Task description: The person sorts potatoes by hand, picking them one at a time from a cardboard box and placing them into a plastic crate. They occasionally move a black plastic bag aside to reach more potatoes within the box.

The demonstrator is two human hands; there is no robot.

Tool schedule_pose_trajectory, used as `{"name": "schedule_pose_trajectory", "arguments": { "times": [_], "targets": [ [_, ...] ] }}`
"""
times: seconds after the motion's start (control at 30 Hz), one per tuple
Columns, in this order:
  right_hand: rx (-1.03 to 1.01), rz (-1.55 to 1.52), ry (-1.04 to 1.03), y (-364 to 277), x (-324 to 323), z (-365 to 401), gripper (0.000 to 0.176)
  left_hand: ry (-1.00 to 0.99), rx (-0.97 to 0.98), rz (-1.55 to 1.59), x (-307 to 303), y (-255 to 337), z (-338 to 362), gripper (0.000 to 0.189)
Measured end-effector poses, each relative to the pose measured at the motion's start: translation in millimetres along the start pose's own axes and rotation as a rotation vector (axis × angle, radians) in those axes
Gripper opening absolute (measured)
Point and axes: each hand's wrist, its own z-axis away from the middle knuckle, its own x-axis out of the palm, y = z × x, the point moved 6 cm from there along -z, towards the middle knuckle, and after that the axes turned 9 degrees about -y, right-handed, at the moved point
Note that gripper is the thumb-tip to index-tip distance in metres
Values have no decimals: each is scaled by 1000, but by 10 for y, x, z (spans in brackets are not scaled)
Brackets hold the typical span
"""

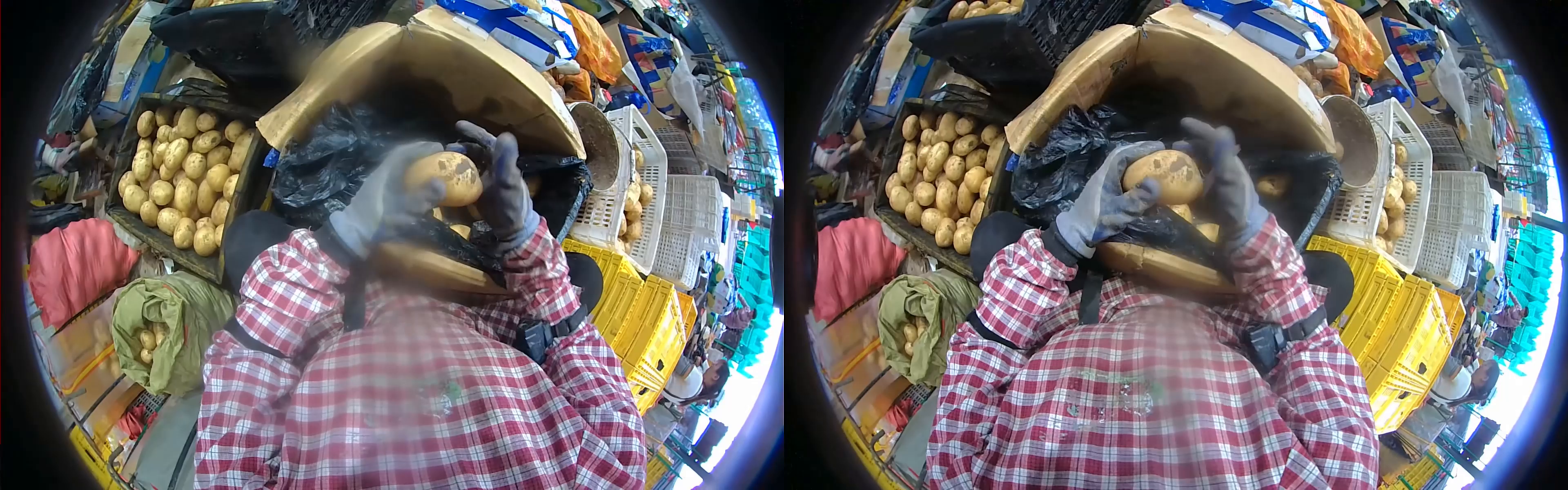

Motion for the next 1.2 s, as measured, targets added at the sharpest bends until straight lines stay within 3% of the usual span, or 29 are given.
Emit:
{"name": "schedule_pose_trajectory", "arguments": {
  "times": [0.07, 0.1, 0.13, 0.23, 0.27, 0.3, 0.33, 0.43, 0.5, 0.57, 0.67, 0.73, 0.83, 0.93, 0.97, 1.0, 1.03, 1.07, 1.13, 1.2],
  "targets": [
    [-101, 468, -57, -162, 162, 63, 44, -40, 177, -154, 0, 54, -7, 62],
    [-13, 354, 1, -188, 224, 153, 43, -61, 260, -229, 19, 77, 8, 62],
    [-5, 281, 56, -190, 173, 121, 52, -67, 201, -172, 21, 24, 0, 62],
    [-382, 1021, -16, -299, 173, 71, 52, -91, 31, -16, 26, -101, -29, 61],
    [-74, 512, -89, -127, 109, 26, 52, -81, 18, -3, 12, -90, -8, 61],
    [200, 2, 11, 40, 59, 51, 53, -72, 5, 9, -1, -79, 12, 61],
    [235, -215, -30, -14, 119, 86, 53, -78, -10, 90, -14, -64, 34, 61],
    [-116, 291, -103, -250, 144, 169, 51, -118, 171, -153, -69, -13, 38, 62],
    [215, -190, -42, -101, 212, 250, 48, -150, 308, -365, -74, -3, 23, 62],
    [184, -211, -42, -112, 221, 252, 46, -176, 387, -461, -55, 18, -2, 61],
    [160, -172, -43, -48, 105, 297, 46, -152, 293, -323, -73, -41, 5, 60],
    [121, -174, -37, -72, 10, 364, 46, -177, 345, -248, 9, -26, 5, 61],
    [-204, 292, -174, -270, 115, 397, 46, -215, 516, -585, 24, 91, -6, 63],
    [248, -512, -34, -57, 366, 423, 48, -162, 514, -879, 63, 139, 79, 68],
    [229, -142, -87, -184, 356, 356, 51, -81, 480, -886, 49, 116, 67, 71],
    [131, 69, -102, -108, 307, 309, 49, -190, -20, -261, -62, -61, -15, 72],
    [99, 188, -27, -76, 285, 296, 45, -241, -147, 24, -13, -172, -25, 71],
    [-145, 641, -103, -237, 279, 226, 44, -251, -288, 301, 35, -251, -21, 69],
    [-220, 805, -127, -289, 310, 162, 43, -182, -214, 493, -99, -156, 55, 57],
    [146, 236, -52, -101, 239, 78, 43, -74, -101, 582, -358, -12, 133, 47]
  ]
}}
